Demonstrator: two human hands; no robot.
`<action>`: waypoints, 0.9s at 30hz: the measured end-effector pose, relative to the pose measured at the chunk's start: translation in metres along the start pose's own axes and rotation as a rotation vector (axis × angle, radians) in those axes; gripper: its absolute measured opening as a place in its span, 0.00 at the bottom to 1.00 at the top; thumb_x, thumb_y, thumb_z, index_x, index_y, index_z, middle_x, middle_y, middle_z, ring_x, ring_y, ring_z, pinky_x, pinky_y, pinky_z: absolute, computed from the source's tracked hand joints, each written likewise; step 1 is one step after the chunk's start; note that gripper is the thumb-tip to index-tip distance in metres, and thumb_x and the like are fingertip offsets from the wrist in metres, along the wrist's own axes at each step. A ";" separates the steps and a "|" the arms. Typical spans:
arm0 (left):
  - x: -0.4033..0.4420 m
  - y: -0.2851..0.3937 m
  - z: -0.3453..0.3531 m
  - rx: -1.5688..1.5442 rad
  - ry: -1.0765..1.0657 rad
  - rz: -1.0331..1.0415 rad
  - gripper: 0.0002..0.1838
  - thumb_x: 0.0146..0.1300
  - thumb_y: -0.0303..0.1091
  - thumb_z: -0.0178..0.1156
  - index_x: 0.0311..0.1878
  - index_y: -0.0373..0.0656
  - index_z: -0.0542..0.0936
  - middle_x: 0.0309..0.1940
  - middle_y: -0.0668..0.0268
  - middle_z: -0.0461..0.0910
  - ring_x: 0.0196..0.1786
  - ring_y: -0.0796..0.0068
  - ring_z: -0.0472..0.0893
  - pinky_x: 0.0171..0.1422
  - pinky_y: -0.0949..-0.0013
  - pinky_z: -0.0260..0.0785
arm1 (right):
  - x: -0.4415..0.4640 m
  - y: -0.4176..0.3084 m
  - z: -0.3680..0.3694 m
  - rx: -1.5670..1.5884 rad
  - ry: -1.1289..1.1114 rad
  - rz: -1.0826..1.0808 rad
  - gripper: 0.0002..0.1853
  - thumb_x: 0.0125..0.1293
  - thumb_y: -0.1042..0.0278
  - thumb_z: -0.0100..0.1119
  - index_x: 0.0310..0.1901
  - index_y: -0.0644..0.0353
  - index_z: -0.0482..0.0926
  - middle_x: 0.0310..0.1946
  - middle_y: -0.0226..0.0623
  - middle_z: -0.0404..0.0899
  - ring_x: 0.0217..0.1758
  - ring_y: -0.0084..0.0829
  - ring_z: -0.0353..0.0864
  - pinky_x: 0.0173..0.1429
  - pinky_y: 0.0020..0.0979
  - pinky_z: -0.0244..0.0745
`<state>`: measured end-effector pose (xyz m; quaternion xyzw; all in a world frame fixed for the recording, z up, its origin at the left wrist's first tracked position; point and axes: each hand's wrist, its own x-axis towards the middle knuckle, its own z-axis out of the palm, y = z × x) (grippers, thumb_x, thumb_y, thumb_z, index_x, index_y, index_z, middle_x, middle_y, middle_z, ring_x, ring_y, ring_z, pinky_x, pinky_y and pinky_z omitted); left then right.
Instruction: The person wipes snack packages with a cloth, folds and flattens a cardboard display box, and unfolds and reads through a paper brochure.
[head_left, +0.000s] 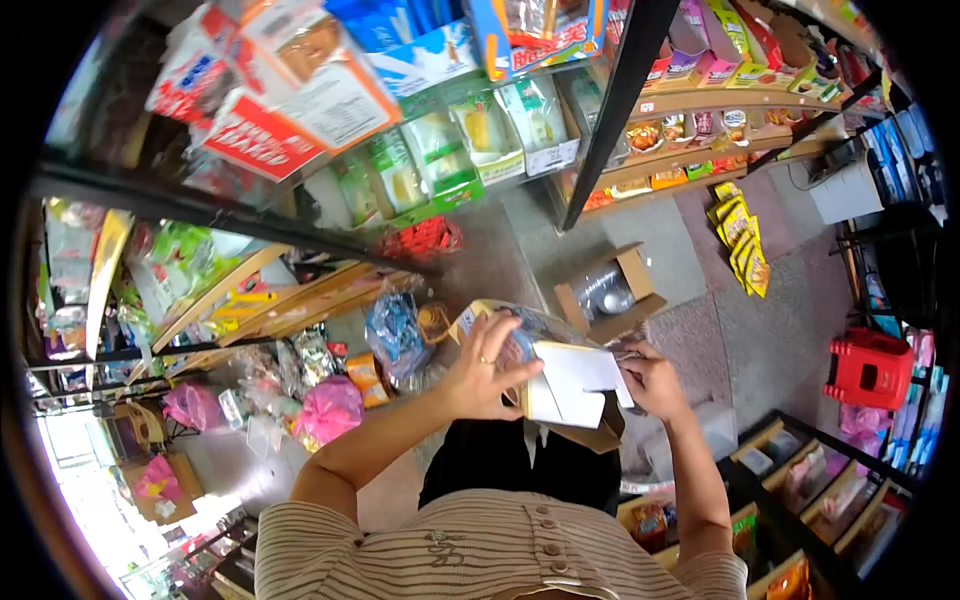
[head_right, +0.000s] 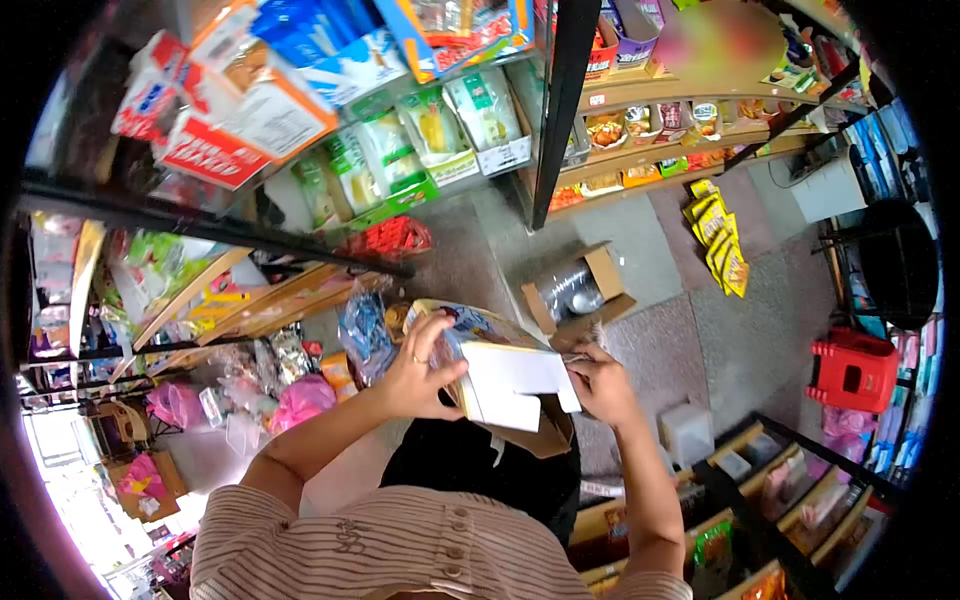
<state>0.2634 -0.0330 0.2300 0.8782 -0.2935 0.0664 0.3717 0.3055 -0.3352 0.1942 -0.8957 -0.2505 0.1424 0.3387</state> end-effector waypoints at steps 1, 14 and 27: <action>-0.004 0.012 -0.014 -0.003 0.031 -0.013 0.49 0.24 0.44 0.73 0.58 0.63 0.64 0.58 0.46 0.52 0.60 0.40 0.57 0.58 0.35 0.51 | -0.009 -0.011 0.000 0.118 0.016 0.028 0.09 0.48 0.77 0.57 0.34 0.64 0.79 0.40 0.44 0.75 0.43 0.40 0.76 0.46 0.32 0.72; -0.185 0.146 -0.091 0.571 0.458 -0.373 0.55 0.32 0.41 0.72 0.65 0.48 0.51 0.49 0.47 0.63 0.49 0.44 0.66 0.54 0.45 0.58 | -0.056 -0.211 0.060 0.142 -0.510 -0.403 0.25 0.50 0.73 0.55 0.52 0.43 0.73 0.40 0.35 0.73 0.40 0.39 0.76 0.42 0.35 0.74; -0.366 0.271 -0.178 0.542 0.751 -1.003 0.22 0.30 0.28 0.71 0.34 0.40 0.76 0.25 0.64 0.72 0.28 0.69 0.72 0.33 0.71 0.65 | -0.054 -0.368 0.156 0.230 -0.709 -0.715 0.09 0.52 0.72 0.57 0.36 0.55 0.80 0.36 0.34 0.74 0.40 0.36 0.76 0.42 0.33 0.72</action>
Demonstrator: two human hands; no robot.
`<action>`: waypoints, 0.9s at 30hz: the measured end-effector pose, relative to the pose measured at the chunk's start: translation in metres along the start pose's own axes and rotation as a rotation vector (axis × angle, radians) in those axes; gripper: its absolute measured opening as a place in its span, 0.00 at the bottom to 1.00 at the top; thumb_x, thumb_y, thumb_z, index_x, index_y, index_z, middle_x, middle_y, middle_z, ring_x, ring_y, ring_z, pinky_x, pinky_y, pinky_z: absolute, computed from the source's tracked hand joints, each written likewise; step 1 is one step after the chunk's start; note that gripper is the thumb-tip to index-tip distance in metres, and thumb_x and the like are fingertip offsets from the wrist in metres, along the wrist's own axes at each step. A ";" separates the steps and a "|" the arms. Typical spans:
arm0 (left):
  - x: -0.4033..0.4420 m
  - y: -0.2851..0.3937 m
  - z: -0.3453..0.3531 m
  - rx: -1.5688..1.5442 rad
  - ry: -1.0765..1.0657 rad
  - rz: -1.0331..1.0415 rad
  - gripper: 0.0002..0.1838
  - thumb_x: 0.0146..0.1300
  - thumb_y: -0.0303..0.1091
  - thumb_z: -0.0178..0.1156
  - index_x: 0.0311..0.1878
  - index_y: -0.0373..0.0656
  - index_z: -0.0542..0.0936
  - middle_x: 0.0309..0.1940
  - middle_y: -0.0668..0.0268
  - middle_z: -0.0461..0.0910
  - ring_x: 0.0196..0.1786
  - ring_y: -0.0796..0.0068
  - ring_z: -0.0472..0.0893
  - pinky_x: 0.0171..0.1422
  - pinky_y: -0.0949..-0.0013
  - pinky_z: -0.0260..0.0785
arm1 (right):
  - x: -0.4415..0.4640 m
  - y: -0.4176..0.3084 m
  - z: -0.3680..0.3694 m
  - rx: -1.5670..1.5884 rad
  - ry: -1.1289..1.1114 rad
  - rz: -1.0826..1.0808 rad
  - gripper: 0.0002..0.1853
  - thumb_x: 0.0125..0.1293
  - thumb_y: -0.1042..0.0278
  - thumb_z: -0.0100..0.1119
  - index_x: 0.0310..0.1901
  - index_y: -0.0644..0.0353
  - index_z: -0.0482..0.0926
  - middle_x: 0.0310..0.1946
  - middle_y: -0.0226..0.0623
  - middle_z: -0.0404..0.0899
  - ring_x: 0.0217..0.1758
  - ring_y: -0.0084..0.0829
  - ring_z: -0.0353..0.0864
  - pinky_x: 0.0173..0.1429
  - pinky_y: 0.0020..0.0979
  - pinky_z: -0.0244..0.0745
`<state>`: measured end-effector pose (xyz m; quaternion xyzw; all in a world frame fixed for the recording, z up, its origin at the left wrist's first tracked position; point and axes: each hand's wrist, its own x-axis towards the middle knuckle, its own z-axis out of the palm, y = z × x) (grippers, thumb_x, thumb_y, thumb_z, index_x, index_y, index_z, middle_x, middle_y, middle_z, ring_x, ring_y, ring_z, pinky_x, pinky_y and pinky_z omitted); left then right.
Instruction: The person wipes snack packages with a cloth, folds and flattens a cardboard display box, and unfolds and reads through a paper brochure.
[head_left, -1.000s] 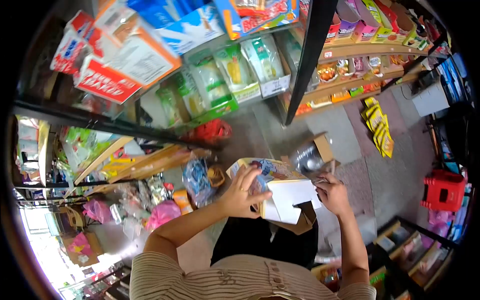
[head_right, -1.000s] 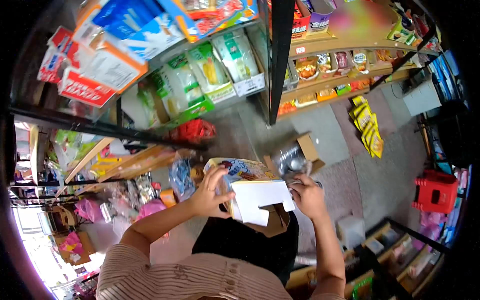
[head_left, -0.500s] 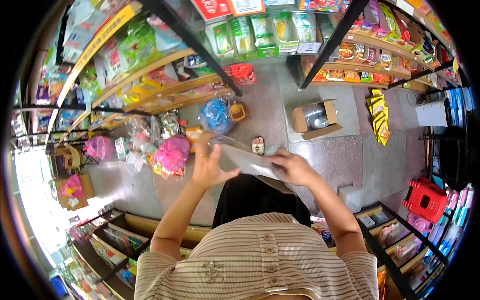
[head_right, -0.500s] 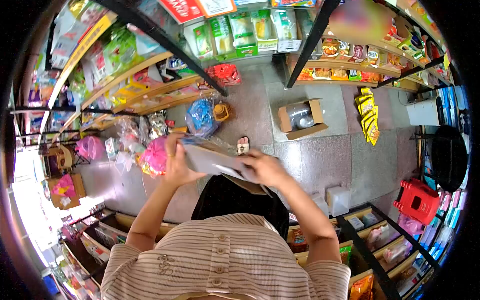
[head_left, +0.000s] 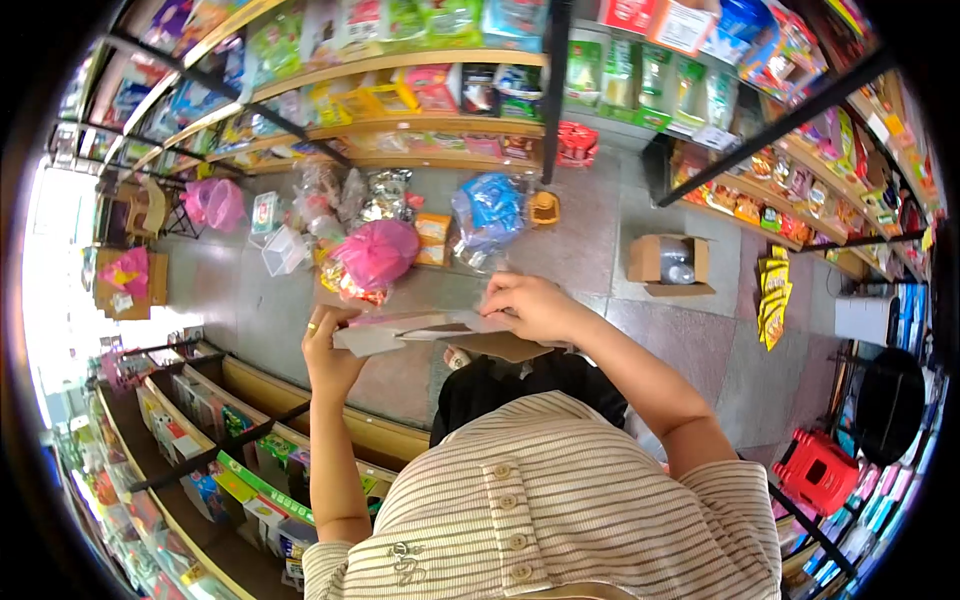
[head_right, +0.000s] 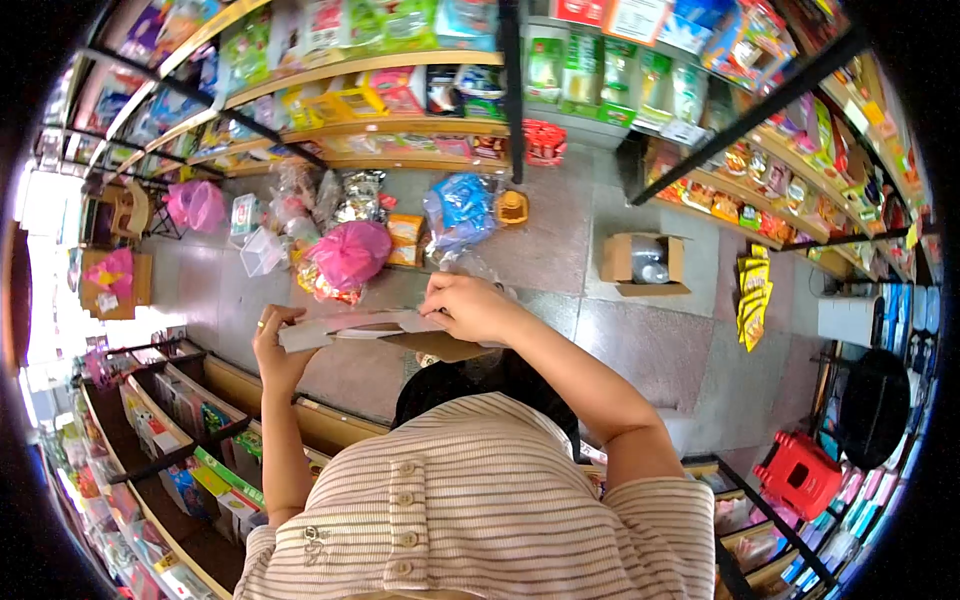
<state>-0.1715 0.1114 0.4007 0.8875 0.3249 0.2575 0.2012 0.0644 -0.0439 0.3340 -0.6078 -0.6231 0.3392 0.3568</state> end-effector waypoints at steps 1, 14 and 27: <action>-0.010 -0.019 -0.018 -0.033 -0.020 -0.037 0.18 0.31 0.26 0.70 0.30 0.40 0.76 0.24 0.64 0.72 0.27 0.69 0.72 0.32 0.71 0.65 | 0.016 -0.007 0.013 0.085 -0.073 0.014 0.11 0.51 0.74 0.56 0.39 0.57 0.80 0.38 0.35 0.73 0.42 0.36 0.75 0.45 0.32 0.71; -0.087 -0.207 -0.210 0.110 0.211 -0.530 0.15 0.35 0.25 0.73 0.20 0.38 0.73 0.17 0.69 0.75 0.22 0.82 0.71 0.29 0.76 0.65 | 0.226 -0.146 0.190 -0.130 -0.308 -0.426 0.26 0.39 0.58 0.62 0.43 0.60 0.75 0.41 0.39 0.69 0.42 0.40 0.72 0.43 0.39 0.70; -0.099 -0.305 -0.263 0.319 0.493 -0.860 0.21 0.32 0.32 0.73 0.23 0.38 0.68 0.19 0.58 0.73 0.23 0.62 0.75 0.29 0.67 0.67 | 0.389 -0.181 0.300 -0.311 -0.408 -0.686 0.08 0.52 0.68 0.56 0.36 0.55 0.76 0.34 0.30 0.72 0.37 0.34 0.74 0.37 0.35 0.73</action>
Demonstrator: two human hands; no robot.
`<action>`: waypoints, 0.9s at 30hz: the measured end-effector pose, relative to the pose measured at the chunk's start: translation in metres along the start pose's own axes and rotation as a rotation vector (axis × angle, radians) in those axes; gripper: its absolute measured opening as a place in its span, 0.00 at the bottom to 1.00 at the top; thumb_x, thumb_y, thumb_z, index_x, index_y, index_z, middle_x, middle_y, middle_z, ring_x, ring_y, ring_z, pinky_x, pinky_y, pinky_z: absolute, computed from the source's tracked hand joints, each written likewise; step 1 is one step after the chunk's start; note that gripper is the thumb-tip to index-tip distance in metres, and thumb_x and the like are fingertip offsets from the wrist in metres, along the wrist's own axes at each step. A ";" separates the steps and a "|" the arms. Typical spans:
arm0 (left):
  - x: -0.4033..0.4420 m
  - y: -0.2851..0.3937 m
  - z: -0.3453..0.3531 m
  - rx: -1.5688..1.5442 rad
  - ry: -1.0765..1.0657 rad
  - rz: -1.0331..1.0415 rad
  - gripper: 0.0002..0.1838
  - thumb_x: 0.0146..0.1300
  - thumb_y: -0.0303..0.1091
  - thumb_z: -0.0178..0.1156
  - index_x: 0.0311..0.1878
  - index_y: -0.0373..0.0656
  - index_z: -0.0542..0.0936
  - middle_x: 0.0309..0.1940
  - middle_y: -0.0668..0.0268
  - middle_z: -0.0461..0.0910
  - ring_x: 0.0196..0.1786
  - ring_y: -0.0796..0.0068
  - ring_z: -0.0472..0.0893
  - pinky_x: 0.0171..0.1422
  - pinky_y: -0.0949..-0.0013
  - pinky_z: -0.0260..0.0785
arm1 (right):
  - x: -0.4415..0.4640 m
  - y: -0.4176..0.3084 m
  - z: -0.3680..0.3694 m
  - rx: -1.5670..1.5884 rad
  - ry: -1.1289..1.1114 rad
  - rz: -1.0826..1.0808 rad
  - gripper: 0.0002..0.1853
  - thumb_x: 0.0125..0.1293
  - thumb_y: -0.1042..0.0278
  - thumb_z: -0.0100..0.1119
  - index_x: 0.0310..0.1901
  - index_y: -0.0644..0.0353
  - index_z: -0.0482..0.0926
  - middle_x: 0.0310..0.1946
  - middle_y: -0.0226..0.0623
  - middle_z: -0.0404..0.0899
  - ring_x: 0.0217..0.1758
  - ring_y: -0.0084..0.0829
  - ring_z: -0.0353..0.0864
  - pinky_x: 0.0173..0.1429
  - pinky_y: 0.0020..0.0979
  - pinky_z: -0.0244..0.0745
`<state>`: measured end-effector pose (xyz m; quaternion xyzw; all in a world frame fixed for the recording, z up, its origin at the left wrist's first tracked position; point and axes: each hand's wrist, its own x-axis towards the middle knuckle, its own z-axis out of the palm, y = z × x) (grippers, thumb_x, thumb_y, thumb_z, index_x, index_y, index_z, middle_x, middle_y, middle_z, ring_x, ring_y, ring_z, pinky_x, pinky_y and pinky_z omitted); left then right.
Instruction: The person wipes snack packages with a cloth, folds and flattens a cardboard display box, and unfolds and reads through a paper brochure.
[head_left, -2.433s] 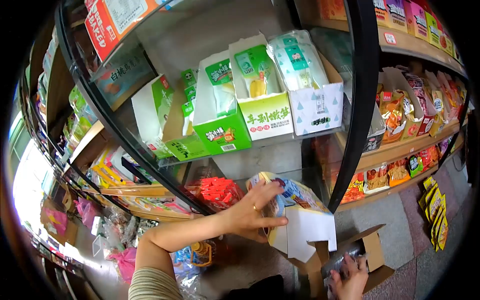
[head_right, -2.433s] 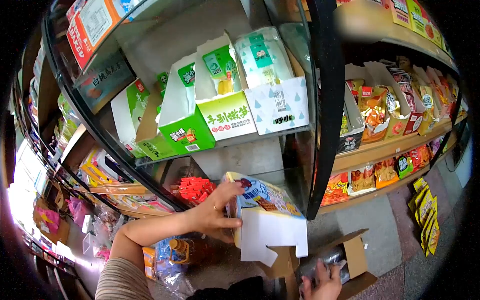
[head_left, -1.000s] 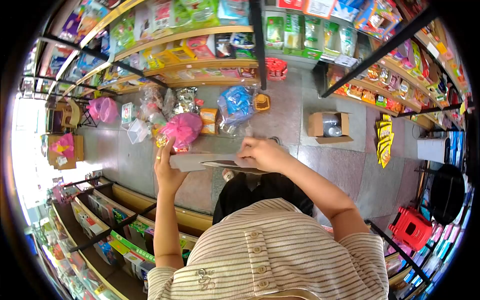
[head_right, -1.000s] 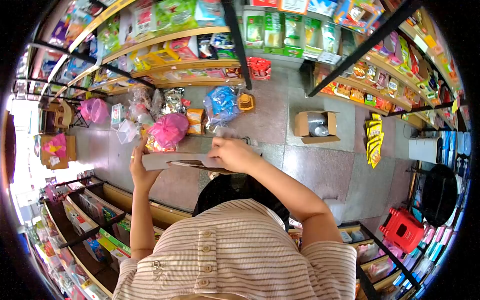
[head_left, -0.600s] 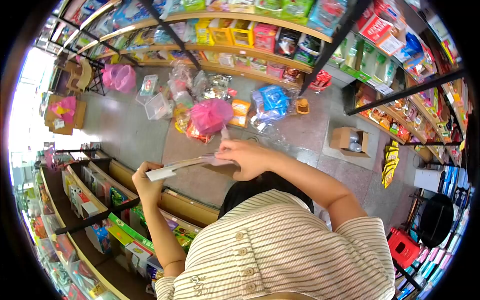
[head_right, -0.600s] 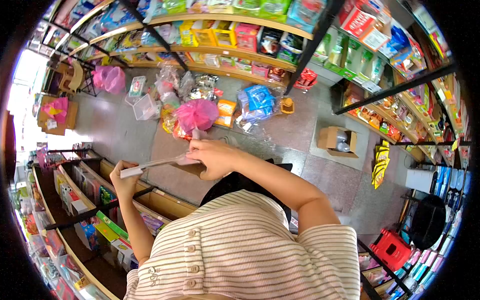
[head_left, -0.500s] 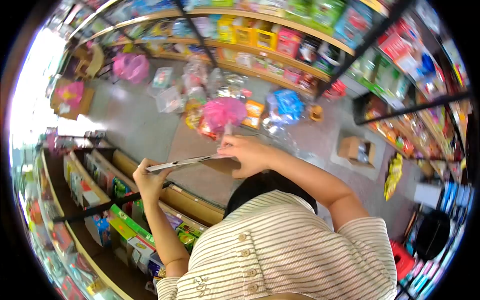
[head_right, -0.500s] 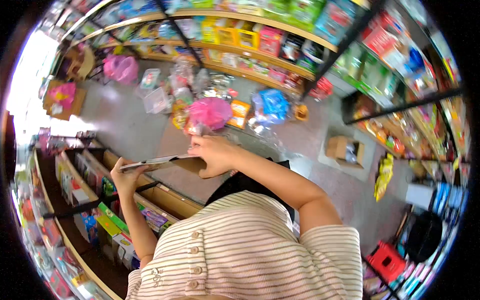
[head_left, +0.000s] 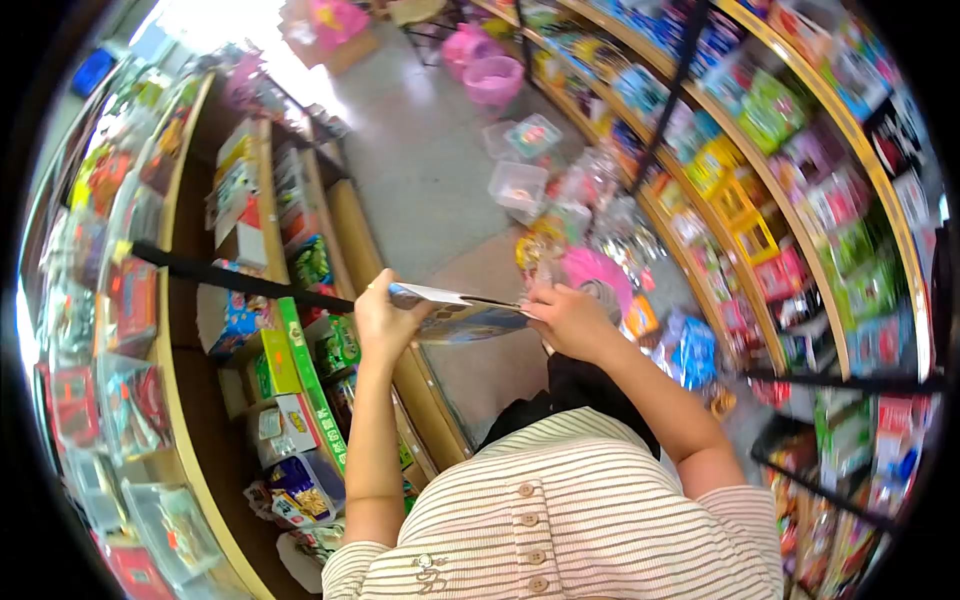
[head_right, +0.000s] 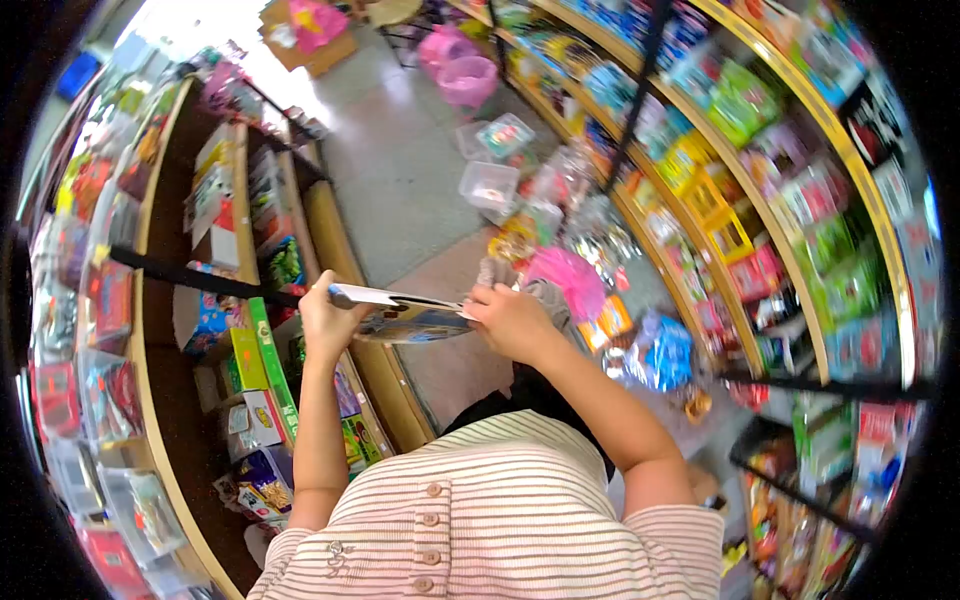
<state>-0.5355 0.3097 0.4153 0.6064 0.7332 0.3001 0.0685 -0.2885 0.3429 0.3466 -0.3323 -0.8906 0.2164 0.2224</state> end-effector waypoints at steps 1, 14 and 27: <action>0.010 -0.012 0.004 -0.004 -0.060 -0.024 0.23 0.32 0.33 0.73 0.31 0.39 0.70 0.28 0.56 0.75 0.33 0.60 0.77 0.38 0.64 0.67 | 0.015 0.007 -0.001 0.002 -0.004 -0.042 0.08 0.52 0.68 0.56 0.36 0.55 0.76 0.34 0.30 0.72 0.37 0.34 0.74 0.37 0.35 0.73; 0.047 -0.137 0.047 -0.026 -0.081 -0.248 0.32 0.45 0.41 0.68 0.52 0.38 0.69 0.54 0.48 0.65 0.58 0.50 0.66 0.59 0.60 0.61 | 0.155 0.160 0.030 0.515 0.073 0.710 0.16 0.57 0.63 0.57 0.42 0.67 0.76 0.39 0.50 0.78 0.36 0.32 0.79 0.40 0.29 0.72; 0.268 -0.252 0.084 -1.454 -0.266 -1.028 0.35 0.58 0.51 0.56 0.61 0.40 0.56 0.48 0.53 0.69 0.39 0.68 0.78 0.40 0.70 0.71 | 0.427 0.137 0.109 1.162 0.349 0.707 0.19 0.55 0.68 0.59 0.47 0.70 0.73 0.41 0.37 0.77 0.41 0.27 0.75 0.46 0.27 0.69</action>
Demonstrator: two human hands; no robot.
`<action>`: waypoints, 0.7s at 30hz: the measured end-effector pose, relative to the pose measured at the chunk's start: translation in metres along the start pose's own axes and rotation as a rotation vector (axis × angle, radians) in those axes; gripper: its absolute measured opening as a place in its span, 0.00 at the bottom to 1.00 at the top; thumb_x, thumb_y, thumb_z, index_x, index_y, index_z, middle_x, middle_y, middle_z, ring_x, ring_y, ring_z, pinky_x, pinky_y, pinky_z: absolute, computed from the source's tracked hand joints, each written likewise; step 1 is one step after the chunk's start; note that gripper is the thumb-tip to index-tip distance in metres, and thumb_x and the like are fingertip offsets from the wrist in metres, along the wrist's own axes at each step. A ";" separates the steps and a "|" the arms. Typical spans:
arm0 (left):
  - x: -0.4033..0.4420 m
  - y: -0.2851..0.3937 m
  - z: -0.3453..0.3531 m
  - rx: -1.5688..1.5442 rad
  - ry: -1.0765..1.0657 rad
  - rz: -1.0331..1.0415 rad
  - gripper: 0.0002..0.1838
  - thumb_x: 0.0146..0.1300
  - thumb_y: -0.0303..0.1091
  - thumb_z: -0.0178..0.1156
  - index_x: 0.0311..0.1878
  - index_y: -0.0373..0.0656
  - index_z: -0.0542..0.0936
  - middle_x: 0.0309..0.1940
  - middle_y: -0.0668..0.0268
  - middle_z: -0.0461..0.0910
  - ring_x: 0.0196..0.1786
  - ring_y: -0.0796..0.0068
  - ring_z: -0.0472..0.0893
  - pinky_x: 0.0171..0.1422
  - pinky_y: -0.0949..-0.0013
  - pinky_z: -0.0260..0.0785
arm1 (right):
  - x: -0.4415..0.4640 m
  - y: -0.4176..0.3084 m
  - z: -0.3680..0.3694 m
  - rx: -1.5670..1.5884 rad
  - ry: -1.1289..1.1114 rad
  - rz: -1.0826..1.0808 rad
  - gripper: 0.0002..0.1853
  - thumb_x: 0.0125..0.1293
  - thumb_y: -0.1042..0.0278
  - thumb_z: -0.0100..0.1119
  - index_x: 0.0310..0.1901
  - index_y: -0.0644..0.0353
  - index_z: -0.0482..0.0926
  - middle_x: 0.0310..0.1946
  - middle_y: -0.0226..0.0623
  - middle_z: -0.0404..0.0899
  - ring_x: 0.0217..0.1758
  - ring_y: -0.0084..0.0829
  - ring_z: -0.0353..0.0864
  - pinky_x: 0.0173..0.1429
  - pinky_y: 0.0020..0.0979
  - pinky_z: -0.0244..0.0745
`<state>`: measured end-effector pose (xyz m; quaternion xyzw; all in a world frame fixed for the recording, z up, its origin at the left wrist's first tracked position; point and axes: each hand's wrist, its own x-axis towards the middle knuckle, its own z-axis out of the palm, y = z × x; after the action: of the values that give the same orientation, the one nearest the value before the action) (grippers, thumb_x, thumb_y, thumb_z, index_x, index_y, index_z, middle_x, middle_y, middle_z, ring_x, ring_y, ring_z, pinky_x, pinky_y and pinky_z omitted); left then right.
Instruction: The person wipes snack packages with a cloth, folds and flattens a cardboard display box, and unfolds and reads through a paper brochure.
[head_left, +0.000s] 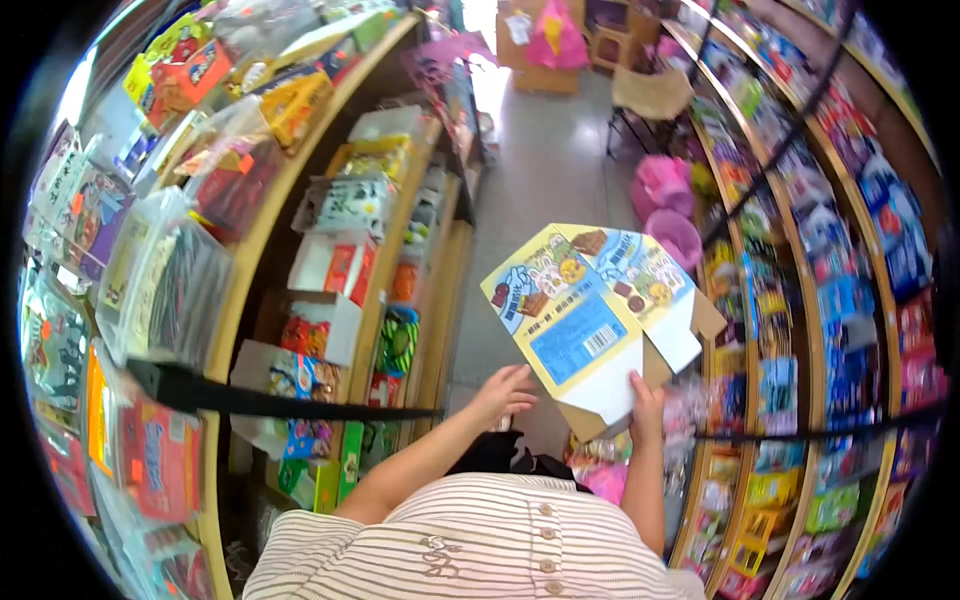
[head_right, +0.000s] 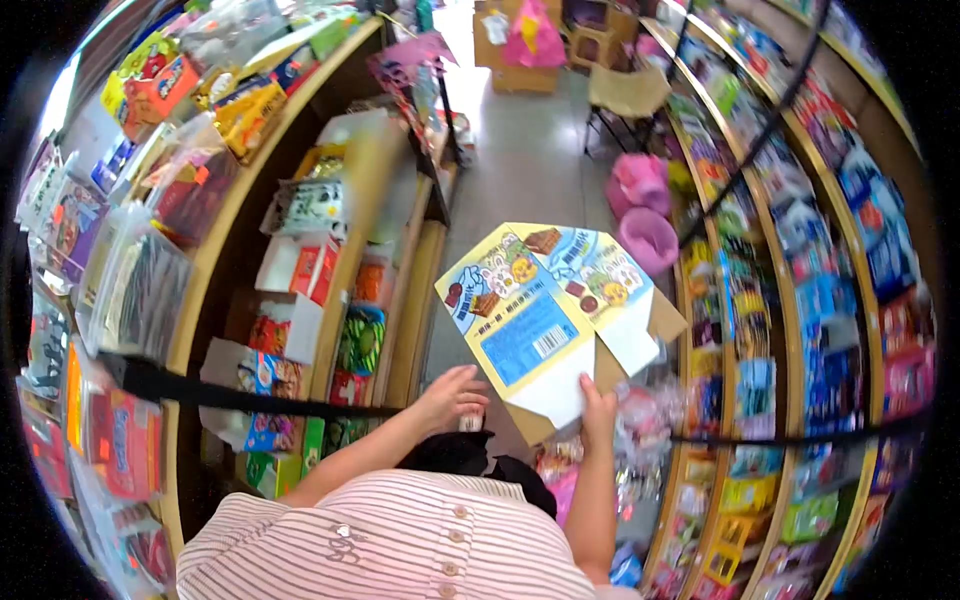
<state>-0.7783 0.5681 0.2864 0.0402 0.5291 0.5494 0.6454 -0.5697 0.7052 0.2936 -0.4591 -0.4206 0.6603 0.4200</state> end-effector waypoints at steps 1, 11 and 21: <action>0.012 0.020 0.005 -0.046 -0.050 0.016 0.31 0.59 0.50 0.55 0.58 0.39 0.61 0.47 0.55 0.71 0.41 0.69 0.77 0.43 0.68 0.71 | 0.012 -0.013 0.012 0.034 -0.009 0.021 0.19 0.55 0.68 0.59 0.47 0.70 0.72 0.42 0.37 0.76 0.42 0.27 0.74 0.46 0.27 0.68; 0.169 0.137 0.076 -0.121 -0.318 0.226 0.21 0.60 0.40 0.57 0.52 0.37 0.70 0.47 0.66 0.74 0.48 0.77 0.73 0.53 0.73 0.64 | 0.144 -0.053 0.022 0.098 0.121 0.067 0.20 0.57 0.72 0.54 0.51 0.70 0.68 0.42 0.41 0.76 0.40 0.32 0.78 0.45 0.30 0.74; 0.354 0.269 0.134 -0.070 -0.129 0.105 0.21 0.59 0.35 0.57 0.53 0.36 0.69 0.49 0.61 0.73 0.51 0.69 0.74 0.56 0.65 0.65 | 0.397 -0.090 0.055 -0.146 -0.017 -0.039 0.14 0.57 0.63 0.60 0.35 0.68 0.78 0.30 0.30 0.77 0.29 0.21 0.73 0.35 0.22 0.68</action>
<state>-0.9182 1.0107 0.2894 0.0809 0.4640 0.5968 0.6496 -0.6971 1.0958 0.2907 -0.4748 -0.4800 0.6234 0.3945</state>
